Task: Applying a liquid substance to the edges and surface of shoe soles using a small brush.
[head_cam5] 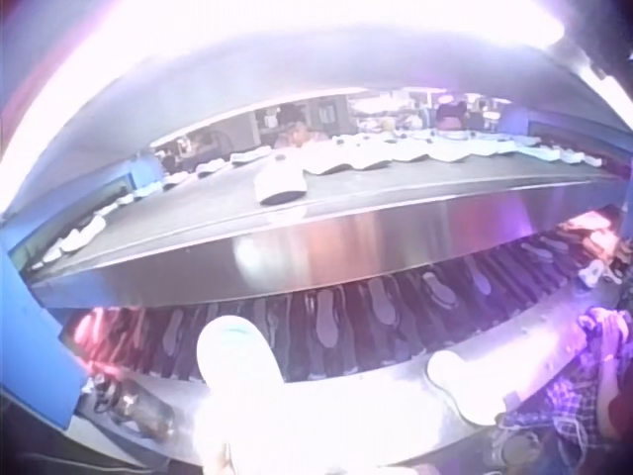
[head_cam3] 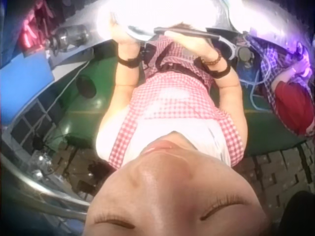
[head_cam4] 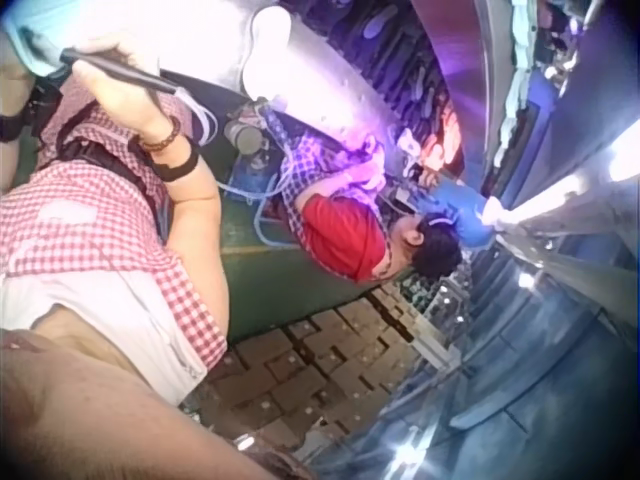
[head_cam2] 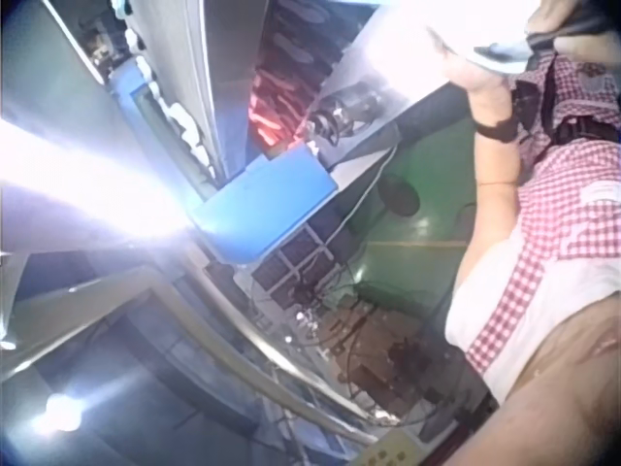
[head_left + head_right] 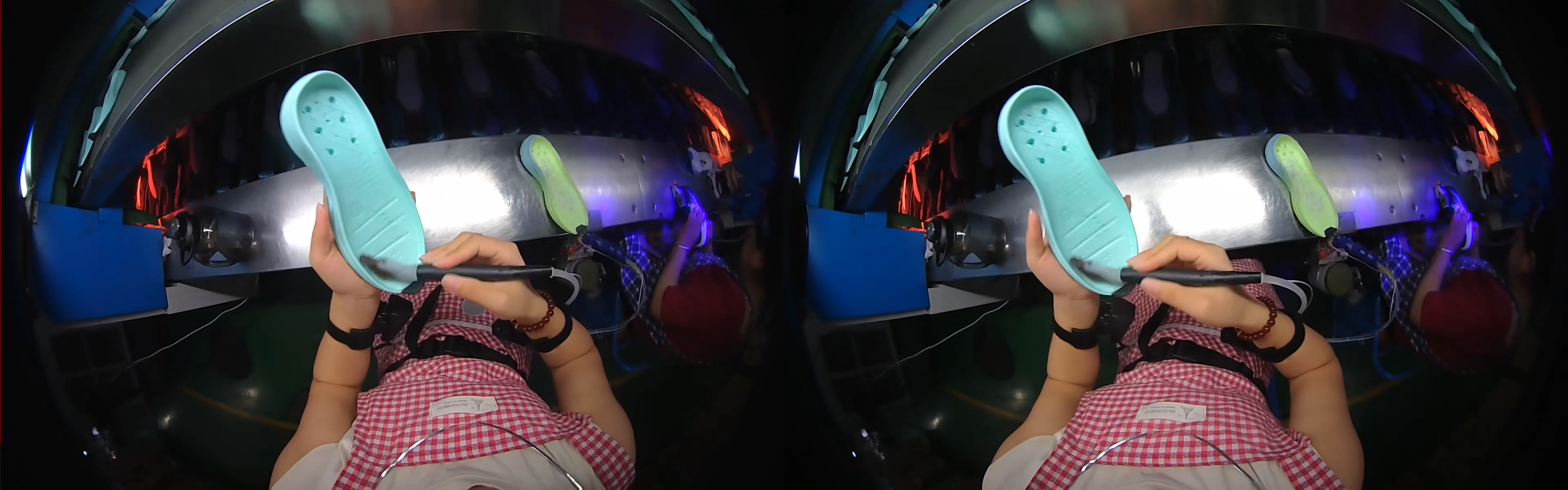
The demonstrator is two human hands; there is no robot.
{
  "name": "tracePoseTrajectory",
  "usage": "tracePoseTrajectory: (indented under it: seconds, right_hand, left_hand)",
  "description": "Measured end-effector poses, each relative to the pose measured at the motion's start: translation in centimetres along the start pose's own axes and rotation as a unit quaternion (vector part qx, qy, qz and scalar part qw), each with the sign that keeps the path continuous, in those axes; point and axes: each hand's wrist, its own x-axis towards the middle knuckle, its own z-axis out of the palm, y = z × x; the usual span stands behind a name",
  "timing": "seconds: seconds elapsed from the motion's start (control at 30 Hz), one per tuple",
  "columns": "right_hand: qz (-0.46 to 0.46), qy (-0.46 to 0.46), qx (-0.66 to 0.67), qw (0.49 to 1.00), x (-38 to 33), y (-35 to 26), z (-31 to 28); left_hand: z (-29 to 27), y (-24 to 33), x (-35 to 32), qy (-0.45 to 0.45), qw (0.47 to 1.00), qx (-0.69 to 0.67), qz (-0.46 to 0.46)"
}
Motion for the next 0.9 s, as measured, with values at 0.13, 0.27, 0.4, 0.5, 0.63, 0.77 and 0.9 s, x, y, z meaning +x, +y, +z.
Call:
tracePoseTrajectory:
  seconds: [0.13, 0.27, 0.4, 0.5, 0.63, 0.77, 0.9]
  right_hand:
    - [0.05, 0.025, 0.141, 0.988, 0.7, 0.9, -0.8]
    - [0.052, 0.067, 0.201, 0.976, 0.4, 0.6, 0.1]
    - [0.037, 0.013, 0.037, 0.999, 0.4, -1.3, -0.3]
    - [0.038, 0.037, -0.011, 0.999, 1.0, -1.7, -0.5]
    - [-0.041, -0.09, -0.096, 0.99, 1.8, -2.5, -0.9]
    - [-0.002, -0.021, -0.083, 0.996, 2.8, -3.1, -2.2]
    - [-0.067, -0.133, -0.183, 0.972, 3.3, -3.1, -2.6]
  left_hand:
    - [0.9, -0.1, 0.2, -0.067, 0.997, -0.039, 0.018]
    - [2.1, -1.3, -0.9, -0.034, 0.992, -0.121, -0.012]
    - [0.7, -0.8, -0.7, -0.031, 0.996, -0.077, -0.014]
    - [1.0, -0.6, -0.5, -0.026, 0.997, -0.07, -0.01]
    - [0.4, -0.2, 0.1, -0.041, 0.996, -0.075, -0.022]
    - [0.8, 0.1, 0.4, -0.044, 0.998, -0.033, -0.025]
    - [0.4, 1.0, 1.0, -0.062, 0.997, 0.033, -0.027]
